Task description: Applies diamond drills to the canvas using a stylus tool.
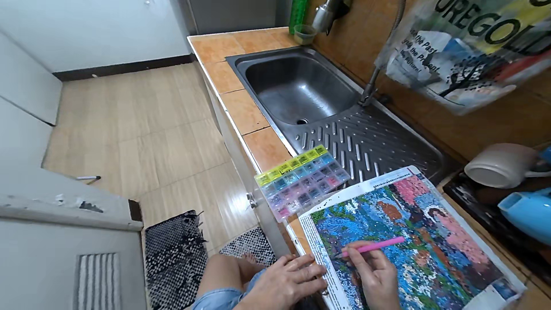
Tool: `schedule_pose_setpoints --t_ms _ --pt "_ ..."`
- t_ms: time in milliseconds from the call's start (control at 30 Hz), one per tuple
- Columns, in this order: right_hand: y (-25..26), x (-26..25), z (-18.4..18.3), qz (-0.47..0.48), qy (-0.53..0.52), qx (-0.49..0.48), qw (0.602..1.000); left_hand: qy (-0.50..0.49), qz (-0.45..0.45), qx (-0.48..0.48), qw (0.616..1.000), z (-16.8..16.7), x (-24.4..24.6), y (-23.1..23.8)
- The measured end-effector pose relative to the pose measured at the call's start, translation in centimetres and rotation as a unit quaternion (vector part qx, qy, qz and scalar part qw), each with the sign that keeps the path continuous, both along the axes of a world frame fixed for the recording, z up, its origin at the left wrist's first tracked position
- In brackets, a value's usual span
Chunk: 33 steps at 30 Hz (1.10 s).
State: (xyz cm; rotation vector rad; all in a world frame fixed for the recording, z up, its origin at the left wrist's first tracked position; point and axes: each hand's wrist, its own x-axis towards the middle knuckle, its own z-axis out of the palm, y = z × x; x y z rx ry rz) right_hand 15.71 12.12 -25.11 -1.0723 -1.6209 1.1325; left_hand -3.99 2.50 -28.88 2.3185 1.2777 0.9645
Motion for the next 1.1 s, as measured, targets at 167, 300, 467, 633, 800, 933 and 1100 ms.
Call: schedule_pose_setpoints --t_ms 167,300,467,633,800,933,1100 --pt "-0.1 0.1 -0.1 0.001 -0.016 0.019 1.0 0.001 0.002 0.0 1.0 0.0 0.0 -0.1" --pt "-0.1 0.3 -0.4 0.009 -0.028 0.047 0.998 -0.001 0.004 0.0 1.0 0.1 0.1 -0.1" --pt "-0.1 0.4 -0.8 0.003 -0.036 0.082 0.996 0.0 0.003 -0.002 1.0 0.1 0.1 -0.1" --pt "-0.1 0.7 -1.5 0.017 -0.044 0.104 0.993 -0.005 0.005 -0.004 1.0 0.1 0.1 -0.1" --pt "-0.1 0.7 -1.6 0.014 -0.046 0.112 0.993 -0.005 0.006 -0.005 1.0 0.2 0.1 -0.1" --pt "-0.1 0.7 -1.7 0.01 -0.051 0.11 0.993 -0.004 0.007 -0.001 1.0 0.1 0.1 -0.2" --pt "-0.1 0.7 -1.7 0.009 -0.053 0.112 0.992 -0.004 0.008 -0.003 1.0 0.1 0.2 -0.2"
